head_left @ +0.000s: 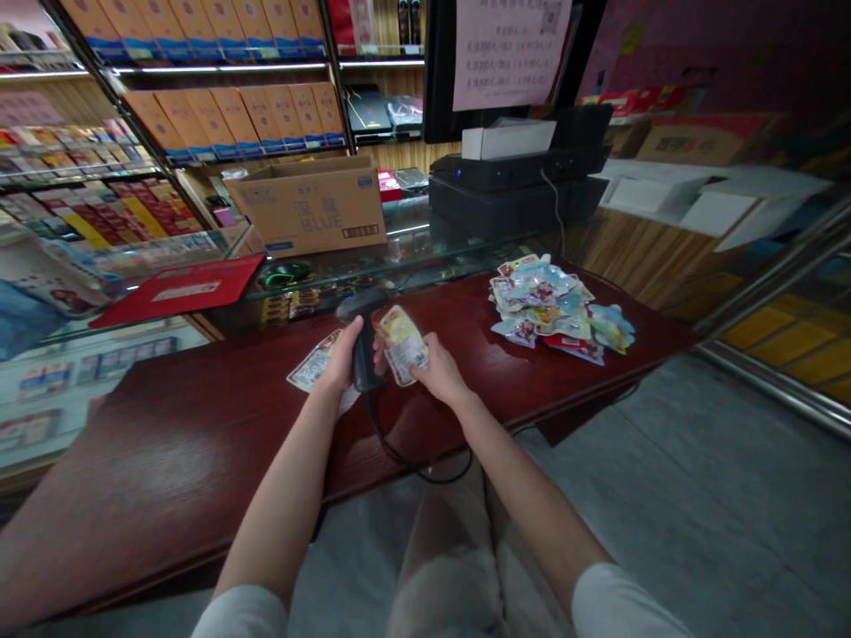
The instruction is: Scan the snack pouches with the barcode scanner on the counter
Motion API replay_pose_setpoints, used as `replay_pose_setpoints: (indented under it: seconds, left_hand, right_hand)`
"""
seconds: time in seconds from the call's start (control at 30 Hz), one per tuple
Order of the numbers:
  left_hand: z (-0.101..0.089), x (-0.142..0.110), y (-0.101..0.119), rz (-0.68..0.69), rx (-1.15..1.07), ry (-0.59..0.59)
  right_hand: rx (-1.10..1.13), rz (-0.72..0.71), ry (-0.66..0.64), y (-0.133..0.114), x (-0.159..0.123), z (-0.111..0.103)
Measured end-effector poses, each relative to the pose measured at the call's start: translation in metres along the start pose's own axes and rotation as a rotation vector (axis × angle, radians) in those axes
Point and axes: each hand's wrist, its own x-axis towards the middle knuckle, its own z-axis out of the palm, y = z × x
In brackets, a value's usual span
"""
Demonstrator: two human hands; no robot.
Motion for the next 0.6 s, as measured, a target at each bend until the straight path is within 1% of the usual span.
replay_pose_setpoints:
  seconds: [0.13, 0.2, 0.3, 0.4, 0.5, 0.6]
  left_hand:
    - [0.009, -0.002, -0.004, 0.075, 0.004, -0.086]
    - [0.015, -0.003, -0.007, 0.076, 0.009, -0.111]
    - [0.024, -0.006, -0.014, 0.068, 0.007, -0.166]
    - [0.032, -0.01, -0.022, 0.037, 0.01, -0.219]
    - [0.038, -0.012, -0.029, 0.011, 0.039, -0.249]
    - [0.042, -0.014, -0.034, -0.02, 0.081, -0.291]
  right_hand:
    - [0.317, 0.097, 0.225, 0.028, 0.018, -0.021]
    - [0.455, 0.108, 0.304, 0.043, 0.026, -0.036]
    - [0.544, 0.086, 0.403, 0.064, 0.03, -0.056]
    - [0.622, 0.111, 0.423, 0.078, 0.027, -0.063]
    - [0.688, 0.128, 0.405, 0.084, 0.024, -0.06]
    - [0.658, 0.11, 0.425, 0.087, 0.022, -0.056]
